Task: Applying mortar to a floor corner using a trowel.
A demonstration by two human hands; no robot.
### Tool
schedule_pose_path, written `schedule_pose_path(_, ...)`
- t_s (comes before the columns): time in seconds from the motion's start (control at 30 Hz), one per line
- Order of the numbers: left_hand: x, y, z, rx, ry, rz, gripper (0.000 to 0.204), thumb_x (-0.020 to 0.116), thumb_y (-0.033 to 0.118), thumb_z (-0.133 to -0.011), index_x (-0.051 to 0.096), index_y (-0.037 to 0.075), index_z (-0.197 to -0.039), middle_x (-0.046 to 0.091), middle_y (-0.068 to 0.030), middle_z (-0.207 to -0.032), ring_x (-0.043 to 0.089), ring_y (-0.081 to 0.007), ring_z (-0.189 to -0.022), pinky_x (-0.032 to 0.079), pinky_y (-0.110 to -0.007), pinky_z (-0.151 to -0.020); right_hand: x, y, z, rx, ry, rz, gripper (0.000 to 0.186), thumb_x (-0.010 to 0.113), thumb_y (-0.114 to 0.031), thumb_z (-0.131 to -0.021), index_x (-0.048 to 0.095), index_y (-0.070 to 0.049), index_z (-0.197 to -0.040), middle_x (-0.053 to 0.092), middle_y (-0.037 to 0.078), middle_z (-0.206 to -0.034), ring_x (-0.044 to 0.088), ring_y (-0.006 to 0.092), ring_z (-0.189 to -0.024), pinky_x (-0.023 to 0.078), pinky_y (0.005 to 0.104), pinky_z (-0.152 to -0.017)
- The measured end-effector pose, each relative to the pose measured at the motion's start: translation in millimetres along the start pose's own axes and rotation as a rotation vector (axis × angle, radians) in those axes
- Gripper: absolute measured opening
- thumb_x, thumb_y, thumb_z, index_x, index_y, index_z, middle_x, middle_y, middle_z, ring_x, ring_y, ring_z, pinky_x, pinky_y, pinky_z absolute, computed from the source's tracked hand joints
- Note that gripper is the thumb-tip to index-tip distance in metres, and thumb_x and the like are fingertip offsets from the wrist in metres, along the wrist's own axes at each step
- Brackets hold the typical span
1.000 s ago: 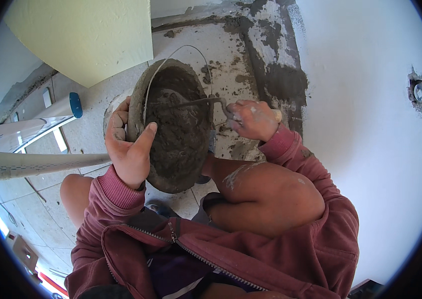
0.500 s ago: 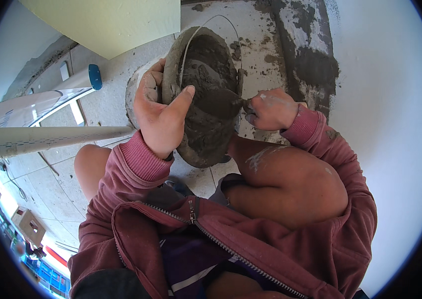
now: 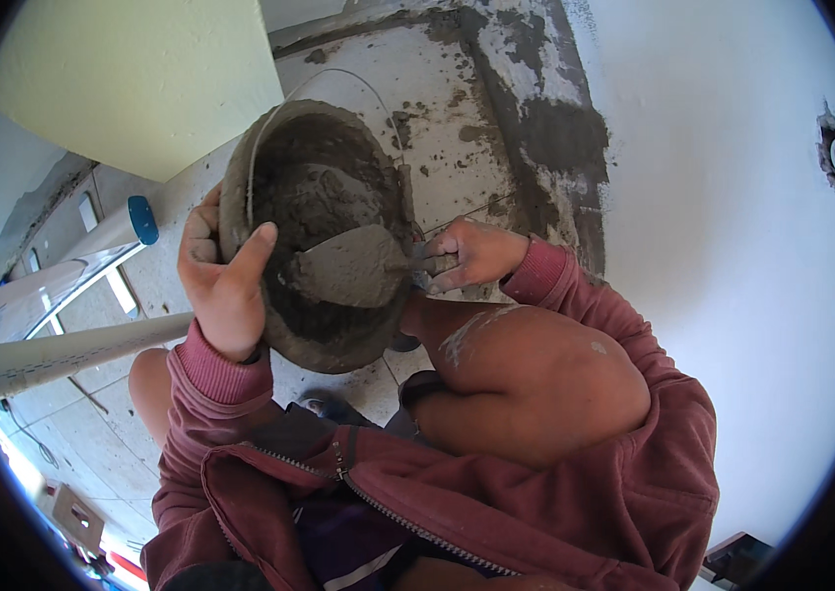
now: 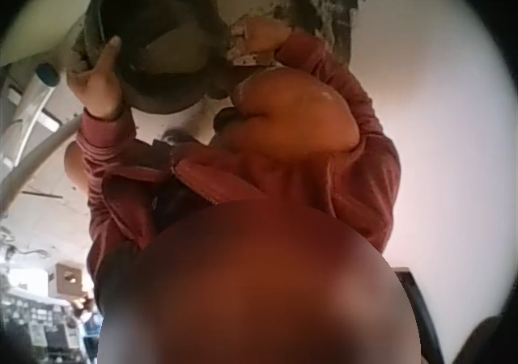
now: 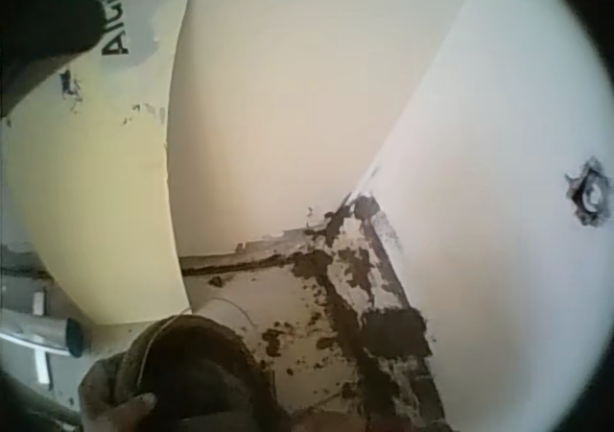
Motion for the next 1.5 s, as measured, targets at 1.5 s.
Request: schedule_pose_path(1.5, -20, 0, 9, -0.005, 0.032, -0.042, 0.047, 0.05, -0.002, -0.071, 0.038, -0.014, -0.115, 0.052, -0.0172, -0.108, 0.05, -0.0191, -0.1, 0.035, -0.03, -0.092, -83, 94, 48, 0.297, 1.288, -0.406, 0.019, 0.058, -0.014, -0.081, 0.043, -0.004, -0.085, 0.052, 0.005, -0.069, 0.051, 0.0123, -0.049, 0.043, 0.027, -0.044)
Point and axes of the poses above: each hand's wrist, its own z-axis away from the middle knuckle, its own x-axis out of the palm, y = z × x, the point moved 3 cm from there along -z, towards the middle knuckle
